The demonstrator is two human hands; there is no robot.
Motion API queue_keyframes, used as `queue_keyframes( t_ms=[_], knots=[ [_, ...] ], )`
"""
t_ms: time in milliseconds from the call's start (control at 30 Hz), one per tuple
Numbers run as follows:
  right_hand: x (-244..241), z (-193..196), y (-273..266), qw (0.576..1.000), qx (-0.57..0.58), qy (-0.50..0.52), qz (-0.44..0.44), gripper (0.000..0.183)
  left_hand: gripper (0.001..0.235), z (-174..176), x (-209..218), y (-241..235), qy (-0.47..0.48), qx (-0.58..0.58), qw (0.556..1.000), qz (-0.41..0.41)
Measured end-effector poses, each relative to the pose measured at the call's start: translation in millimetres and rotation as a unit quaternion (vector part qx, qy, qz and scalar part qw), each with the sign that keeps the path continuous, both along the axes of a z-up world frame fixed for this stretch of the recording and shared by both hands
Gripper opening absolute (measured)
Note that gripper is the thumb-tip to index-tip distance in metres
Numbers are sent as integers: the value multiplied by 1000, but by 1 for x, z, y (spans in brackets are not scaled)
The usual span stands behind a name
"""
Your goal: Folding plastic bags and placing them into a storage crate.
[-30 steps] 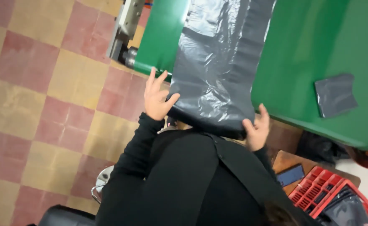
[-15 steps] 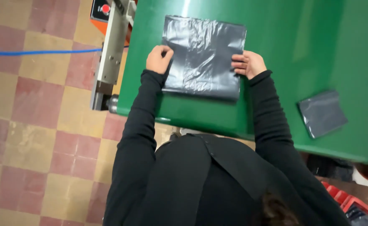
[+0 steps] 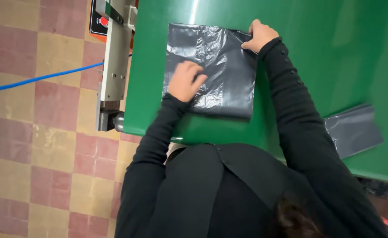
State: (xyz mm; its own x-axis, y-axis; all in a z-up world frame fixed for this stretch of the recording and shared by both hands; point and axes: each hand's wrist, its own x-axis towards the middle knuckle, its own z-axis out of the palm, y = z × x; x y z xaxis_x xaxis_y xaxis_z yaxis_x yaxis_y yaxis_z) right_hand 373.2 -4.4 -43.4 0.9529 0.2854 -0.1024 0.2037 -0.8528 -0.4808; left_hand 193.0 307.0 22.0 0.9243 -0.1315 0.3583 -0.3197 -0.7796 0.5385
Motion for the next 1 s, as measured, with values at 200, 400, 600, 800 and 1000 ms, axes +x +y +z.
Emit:
queue_keyframes(
  t_ms=[200,400,600,800,1000],
  knots=[
    [-35,3,11,966,-94,-221,91,33,54,-106,27,-6,380,-491,780,-77],
    [-193,87,38,958,194,-213,-2,24,115,-127,17,47,467,-721,505,-82],
    [-295,60,51,959,70,-269,59,31,103,-149,-26,116,373,-788,450,-194],
    [-302,50,48,954,31,-295,36,24,73,-35,-84,102,129,-443,887,-9],
    [-315,98,102,955,-77,-277,76,42,41,-24,-98,96,-82,217,946,-225]
  ],
)
